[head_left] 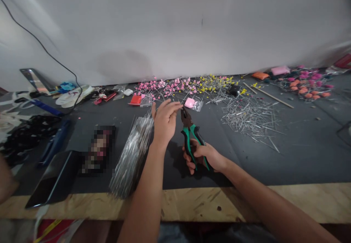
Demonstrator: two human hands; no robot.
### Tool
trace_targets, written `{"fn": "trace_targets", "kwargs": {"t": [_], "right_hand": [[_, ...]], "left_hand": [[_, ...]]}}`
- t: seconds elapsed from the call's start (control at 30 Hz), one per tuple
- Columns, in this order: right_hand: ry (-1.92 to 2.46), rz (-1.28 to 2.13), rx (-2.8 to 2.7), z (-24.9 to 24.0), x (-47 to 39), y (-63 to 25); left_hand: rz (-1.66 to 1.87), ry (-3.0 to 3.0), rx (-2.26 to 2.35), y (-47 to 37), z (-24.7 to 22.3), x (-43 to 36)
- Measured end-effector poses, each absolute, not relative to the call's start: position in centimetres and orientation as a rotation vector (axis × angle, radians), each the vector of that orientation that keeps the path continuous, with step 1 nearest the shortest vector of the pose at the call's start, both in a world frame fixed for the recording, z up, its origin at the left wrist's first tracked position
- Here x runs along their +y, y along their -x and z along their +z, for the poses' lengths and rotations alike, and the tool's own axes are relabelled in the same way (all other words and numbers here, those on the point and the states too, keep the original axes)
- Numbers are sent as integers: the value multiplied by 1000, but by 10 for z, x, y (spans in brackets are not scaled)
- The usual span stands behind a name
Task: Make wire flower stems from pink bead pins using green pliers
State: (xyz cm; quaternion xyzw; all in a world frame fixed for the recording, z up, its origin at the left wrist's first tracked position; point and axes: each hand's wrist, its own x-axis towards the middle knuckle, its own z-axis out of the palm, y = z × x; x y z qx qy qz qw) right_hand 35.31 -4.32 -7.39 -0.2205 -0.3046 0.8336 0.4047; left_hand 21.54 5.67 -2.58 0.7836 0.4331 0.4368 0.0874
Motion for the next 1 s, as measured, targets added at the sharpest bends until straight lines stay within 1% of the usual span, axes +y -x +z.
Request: {"fn": "trace_targets", "kwargs": {"t": [0.2,0.4,0.6,1.0], "right_hand": [[632,2090,-810,-70,-45,-352],[652,2089,-764,-70,-45,-351],[692,2071,-793,-71,-44,-351],[883,1659,-1044,-70,-58,-345]], "left_hand": [[1494,-2191,1399,-215,-30,59],[1497,-1895,1226,-223,-33,56],[1547,-1603,1211,-232,-30,48],[1562,-1220,871,-243,-11,29]]}}
